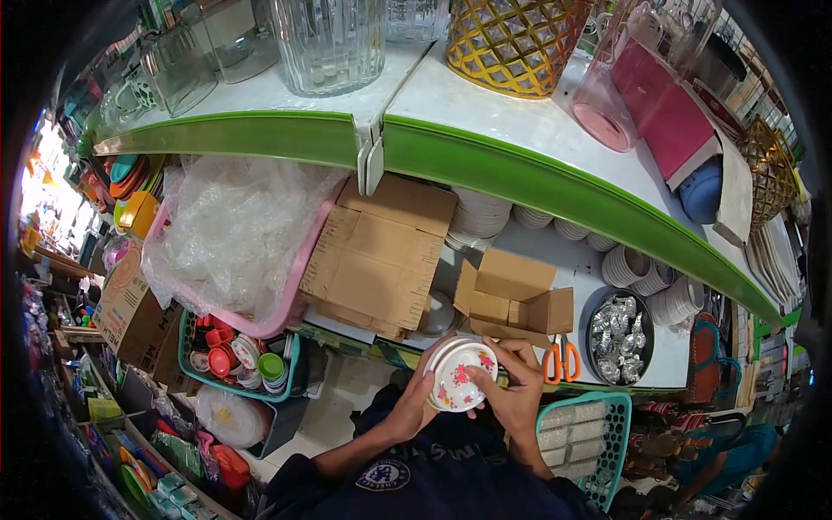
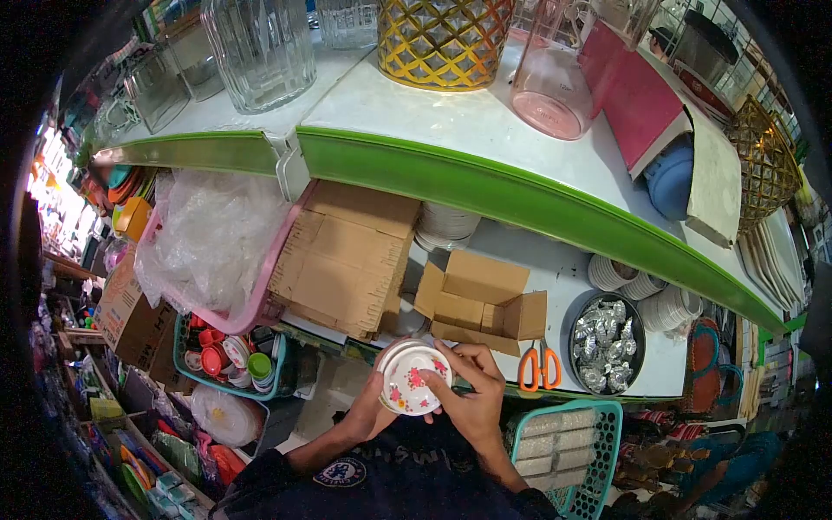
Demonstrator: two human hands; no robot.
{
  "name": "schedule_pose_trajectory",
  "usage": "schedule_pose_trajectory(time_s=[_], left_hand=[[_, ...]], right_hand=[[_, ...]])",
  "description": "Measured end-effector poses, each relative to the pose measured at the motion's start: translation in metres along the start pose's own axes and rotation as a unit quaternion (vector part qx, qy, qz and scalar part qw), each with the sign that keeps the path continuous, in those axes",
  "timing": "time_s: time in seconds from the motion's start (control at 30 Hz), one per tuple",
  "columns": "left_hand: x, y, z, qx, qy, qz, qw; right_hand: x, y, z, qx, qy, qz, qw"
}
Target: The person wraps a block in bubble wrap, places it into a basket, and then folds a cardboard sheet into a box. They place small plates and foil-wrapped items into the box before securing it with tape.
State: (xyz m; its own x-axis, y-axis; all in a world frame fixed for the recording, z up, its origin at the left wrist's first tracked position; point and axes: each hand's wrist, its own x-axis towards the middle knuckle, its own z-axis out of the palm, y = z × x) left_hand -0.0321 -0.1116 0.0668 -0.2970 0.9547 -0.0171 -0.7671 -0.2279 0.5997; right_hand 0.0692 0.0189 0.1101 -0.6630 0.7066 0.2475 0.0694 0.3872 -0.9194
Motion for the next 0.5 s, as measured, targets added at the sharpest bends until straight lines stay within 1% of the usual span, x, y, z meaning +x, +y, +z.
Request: schedule_pose_trajectory(time_s=[0.07, 0.1, 0.17, 0.2, 0.27, 0.3, 0.37, 0.4, 0.47, 0.5], left_hand=[[-0.001, 0.0, -0.002, -0.029, -0.015, -0.004, 0.999], [-0.002, 0.0, -0.002, -0.03, -0.014, -0.003, 0.999], [-0.002, 0.0, -0.002, -0.042, -0.011, -0.012, 0.999], [-0.002, -0.002, -0.004, -0.043, -0.01, -0.013, 0.999], [-0.003, -0.007, -0.009, -0.027, 0.029, -0.023, 0.999], [-0.003, -0.008, -0.01, -0.027, 0.029, -0.024, 0.999], [-0.003, -0.009, -0.012, 0.007, 0.09, -0.025, 0.996], [-0.003, -0.009, -0.012, 0.007, 0.089, -0.026, 0.996], [-0.002, -0.005, -0.011, -0.025, 0.118, -0.022, 0.992], [0.0, 0.007, -0.001, -0.015, 0.092, -0.019, 0.995]], right_hand=[[0.001, -0.002, 0.0, -0.031, 0.012, -0.036, 0.999], [0.0, 0.0, 0.001, -0.031, 0.01, -0.035, 0.999], [-0.004, 0.007, 0.0, 0.029, 0.019, -0.023, 0.999], [-0.005, 0.008, -0.003, 0.029, 0.019, -0.022, 0.999], [-0.007, 0.009, -0.009, 0.153, -0.017, 0.063, 0.986], [-0.007, 0.009, -0.01, 0.153, -0.016, 0.063, 0.986], [-0.007, 0.01, -0.011, 0.229, -0.006, 0.074, 0.971], [-0.007, 0.011, -0.013, 0.266, -0.001, 0.078, 0.961], [-0.01, 0.022, -0.019, 0.271, 0.016, 0.083, 0.959], [-0.01, 0.023, -0.023, 0.264, 0.029, 0.098, 0.959]])
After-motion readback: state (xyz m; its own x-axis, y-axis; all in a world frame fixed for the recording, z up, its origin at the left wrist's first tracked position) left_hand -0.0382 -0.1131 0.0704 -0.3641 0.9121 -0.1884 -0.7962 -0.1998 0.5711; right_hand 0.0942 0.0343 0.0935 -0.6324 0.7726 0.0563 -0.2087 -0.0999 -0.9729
